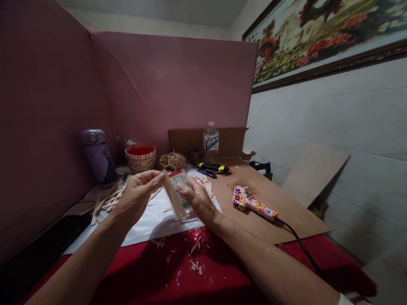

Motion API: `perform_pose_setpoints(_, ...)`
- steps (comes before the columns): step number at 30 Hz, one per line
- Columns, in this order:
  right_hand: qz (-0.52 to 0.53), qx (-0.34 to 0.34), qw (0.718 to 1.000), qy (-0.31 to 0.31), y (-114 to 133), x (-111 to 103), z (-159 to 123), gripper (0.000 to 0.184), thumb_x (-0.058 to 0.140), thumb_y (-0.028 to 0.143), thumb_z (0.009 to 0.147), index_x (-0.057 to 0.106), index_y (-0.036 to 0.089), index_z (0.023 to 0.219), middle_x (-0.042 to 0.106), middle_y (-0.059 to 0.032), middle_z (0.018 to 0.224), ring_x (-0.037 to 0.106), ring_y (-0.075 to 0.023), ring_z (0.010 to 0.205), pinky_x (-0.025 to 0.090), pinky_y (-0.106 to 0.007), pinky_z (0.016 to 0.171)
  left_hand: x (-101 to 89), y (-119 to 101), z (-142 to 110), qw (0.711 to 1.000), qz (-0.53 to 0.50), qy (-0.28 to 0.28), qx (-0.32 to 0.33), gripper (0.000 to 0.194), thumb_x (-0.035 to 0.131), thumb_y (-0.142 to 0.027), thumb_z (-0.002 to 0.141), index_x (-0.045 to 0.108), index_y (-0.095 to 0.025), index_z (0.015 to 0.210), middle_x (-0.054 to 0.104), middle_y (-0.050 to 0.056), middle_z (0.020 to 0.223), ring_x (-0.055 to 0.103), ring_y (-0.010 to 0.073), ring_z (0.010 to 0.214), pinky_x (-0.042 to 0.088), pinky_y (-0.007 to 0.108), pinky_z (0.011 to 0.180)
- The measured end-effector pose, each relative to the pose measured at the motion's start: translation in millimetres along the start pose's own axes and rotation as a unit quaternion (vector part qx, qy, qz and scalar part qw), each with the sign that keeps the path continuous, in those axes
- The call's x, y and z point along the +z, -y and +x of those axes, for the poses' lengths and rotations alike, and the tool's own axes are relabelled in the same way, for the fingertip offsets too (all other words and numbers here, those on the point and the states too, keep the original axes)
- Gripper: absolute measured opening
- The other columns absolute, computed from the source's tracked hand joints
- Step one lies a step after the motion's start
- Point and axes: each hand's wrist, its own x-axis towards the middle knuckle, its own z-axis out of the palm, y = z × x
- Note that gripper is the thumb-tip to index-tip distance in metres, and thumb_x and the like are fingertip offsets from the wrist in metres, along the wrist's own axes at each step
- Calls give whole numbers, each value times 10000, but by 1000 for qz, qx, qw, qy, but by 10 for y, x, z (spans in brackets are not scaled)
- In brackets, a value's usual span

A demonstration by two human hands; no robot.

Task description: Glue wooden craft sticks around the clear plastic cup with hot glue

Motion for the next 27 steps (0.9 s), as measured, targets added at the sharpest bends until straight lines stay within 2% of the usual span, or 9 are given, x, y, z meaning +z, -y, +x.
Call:
perform_pose_setpoints(7,-6,-5,1000,-11,-17,-1,-3,384,556,480,850,666,243,1131,655,-48,1142,536,-282,1130,395,-414,1000,63,-18,-21,999,11,-36,2,292,809,-400,627,714,-127,668,662,18,643,539,114,622,408,240,657)
perform_pose_setpoints(12,-3,-3,1000,-11,-36,1,3,392,564,484,847,664,236,1134,654,-55,1146,536,-285,1130,397,-423,998,78,-24,-29,999,27,-43,8,328,799,-440,630,706,-129,680,658,19,651,537,122,623,413,247,650)
perform_pose_setpoints(16,28,-2,1000,-9,-18,11,5,380,543,472,869,652,235,1145,667,-55,1140,557,-274,1117,413,-415,981,70,-24,-41,998,48,-27,13,342,750,-478,690,706,-151,778,675,27,738,583,158,734,438,265,727)
perform_pose_setpoints(19,41,-6,999,-8,4,13,1,381,529,455,882,637,240,1177,674,-49,1137,562,-266,1120,397,-416,999,51,-32,-51,997,74,-5,6,302,764,-437,683,701,-166,801,680,45,823,599,199,860,439,295,813)
perform_pose_setpoints(24,21,-5,1000,7,40,16,-7,400,545,466,858,649,230,1164,674,-53,1132,560,-284,1115,413,-424,979,4,-58,-52,998,40,51,-4,191,760,-324,689,669,-158,717,644,32,809,573,175,820,423,287,795)
perform_pose_setpoints(27,15,-16,1000,13,46,16,-5,405,541,466,857,648,233,1171,665,-52,1153,555,-282,1116,406,-421,986,-17,-63,-48,997,28,66,-4,169,757,-295,689,657,-159,686,637,28,837,560,161,812,418,278,780)
